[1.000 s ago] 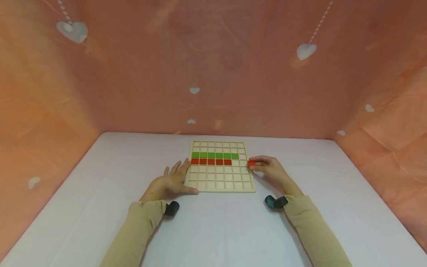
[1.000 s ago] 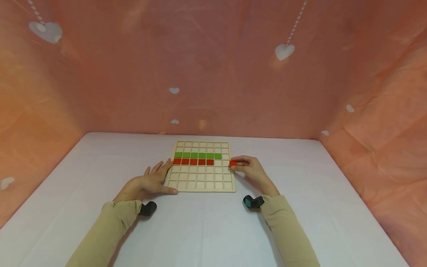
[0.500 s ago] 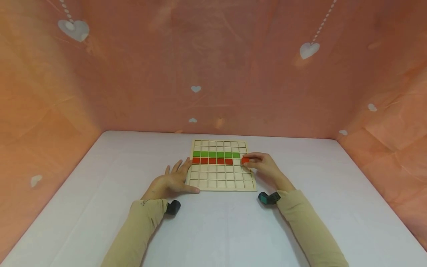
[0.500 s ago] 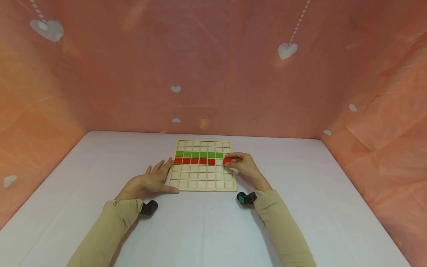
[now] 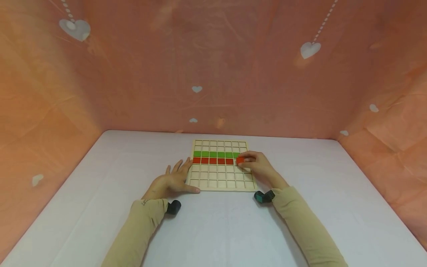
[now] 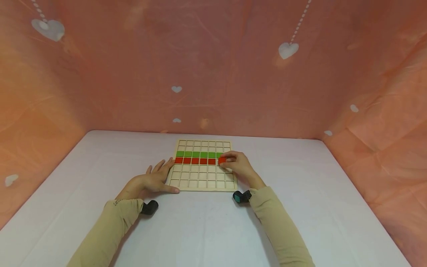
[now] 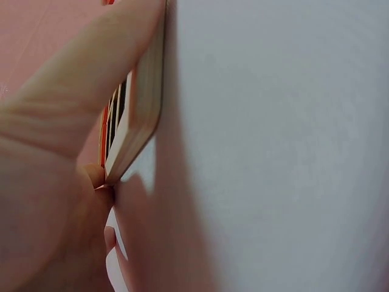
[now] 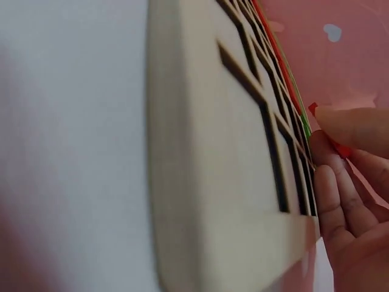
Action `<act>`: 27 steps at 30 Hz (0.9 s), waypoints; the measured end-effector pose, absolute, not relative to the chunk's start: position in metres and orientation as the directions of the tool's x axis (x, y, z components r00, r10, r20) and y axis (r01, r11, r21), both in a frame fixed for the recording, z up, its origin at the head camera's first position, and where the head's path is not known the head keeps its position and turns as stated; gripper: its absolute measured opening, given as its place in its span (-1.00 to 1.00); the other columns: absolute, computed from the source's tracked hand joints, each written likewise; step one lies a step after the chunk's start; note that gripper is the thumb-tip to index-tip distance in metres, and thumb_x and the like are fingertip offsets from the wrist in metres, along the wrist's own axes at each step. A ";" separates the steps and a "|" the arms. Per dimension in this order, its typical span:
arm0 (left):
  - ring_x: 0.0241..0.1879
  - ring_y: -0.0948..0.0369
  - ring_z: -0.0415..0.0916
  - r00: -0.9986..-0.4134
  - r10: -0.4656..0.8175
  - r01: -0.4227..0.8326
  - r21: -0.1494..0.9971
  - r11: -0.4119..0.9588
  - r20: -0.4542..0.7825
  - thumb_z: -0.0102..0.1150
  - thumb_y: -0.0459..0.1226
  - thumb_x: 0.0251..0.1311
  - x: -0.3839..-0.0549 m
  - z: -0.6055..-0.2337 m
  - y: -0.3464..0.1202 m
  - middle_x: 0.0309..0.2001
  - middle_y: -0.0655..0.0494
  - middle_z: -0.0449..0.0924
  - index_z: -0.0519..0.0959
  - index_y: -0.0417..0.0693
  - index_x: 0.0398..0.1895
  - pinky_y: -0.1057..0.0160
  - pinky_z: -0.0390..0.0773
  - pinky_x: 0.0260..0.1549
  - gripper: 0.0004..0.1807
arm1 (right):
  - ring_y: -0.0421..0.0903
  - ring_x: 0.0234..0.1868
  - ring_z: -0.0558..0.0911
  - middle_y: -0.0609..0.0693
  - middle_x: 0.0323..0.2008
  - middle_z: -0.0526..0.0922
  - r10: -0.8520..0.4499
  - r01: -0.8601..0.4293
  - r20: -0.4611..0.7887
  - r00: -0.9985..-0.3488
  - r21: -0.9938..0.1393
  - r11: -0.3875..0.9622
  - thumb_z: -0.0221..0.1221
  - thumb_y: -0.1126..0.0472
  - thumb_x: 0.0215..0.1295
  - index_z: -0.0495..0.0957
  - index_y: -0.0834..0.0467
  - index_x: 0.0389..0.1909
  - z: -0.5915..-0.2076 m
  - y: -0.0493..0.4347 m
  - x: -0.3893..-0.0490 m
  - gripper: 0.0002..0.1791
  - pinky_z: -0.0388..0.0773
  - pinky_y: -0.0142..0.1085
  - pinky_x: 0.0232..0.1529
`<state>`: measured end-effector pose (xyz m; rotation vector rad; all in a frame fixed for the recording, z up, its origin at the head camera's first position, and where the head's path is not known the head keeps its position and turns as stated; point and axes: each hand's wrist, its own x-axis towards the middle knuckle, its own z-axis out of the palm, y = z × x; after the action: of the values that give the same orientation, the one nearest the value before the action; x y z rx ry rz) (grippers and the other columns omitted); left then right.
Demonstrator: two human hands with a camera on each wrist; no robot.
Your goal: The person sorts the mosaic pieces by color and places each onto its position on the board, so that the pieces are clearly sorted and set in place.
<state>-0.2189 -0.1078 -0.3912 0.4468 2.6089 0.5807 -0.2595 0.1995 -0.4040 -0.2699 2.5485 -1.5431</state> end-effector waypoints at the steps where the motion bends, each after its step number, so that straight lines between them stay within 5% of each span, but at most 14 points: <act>1: 0.50 -0.16 -0.42 -0.856 0.392 0.213 0.462 0.861 -0.336 0.30 0.16 0.02 -0.219 -0.391 -0.108 0.54 -0.14 -0.38 -0.25 -0.24 0.51 -0.32 -0.40 0.36 0.25 | -0.23 -0.25 0.58 0.16 -0.17 0.69 -0.231 -0.075 -0.037 -0.972 -0.887 0.456 0.29 0.32 0.15 0.57 0.33 0.03 -0.403 0.199 -0.259 -0.60 0.46 -0.47 -0.16; 27: 0.50 -0.15 -0.46 -0.859 0.387 0.201 0.473 0.858 -0.335 0.31 0.16 0.02 -0.219 -0.389 -0.108 0.54 -0.14 -0.40 -0.27 -0.23 0.51 -0.30 -0.43 0.36 0.26 | -0.16 -0.28 0.58 0.20 -0.20 0.68 -0.223 -0.076 -0.051 -0.973 -0.848 0.524 0.30 0.31 0.15 0.57 0.32 0.05 -0.393 0.189 -0.259 -0.59 0.48 -0.45 -0.29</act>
<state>-0.2191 -0.1081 -0.3890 0.4337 2.6066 0.5999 -0.2589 0.1892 -0.3929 -0.2578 2.6057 -1.4388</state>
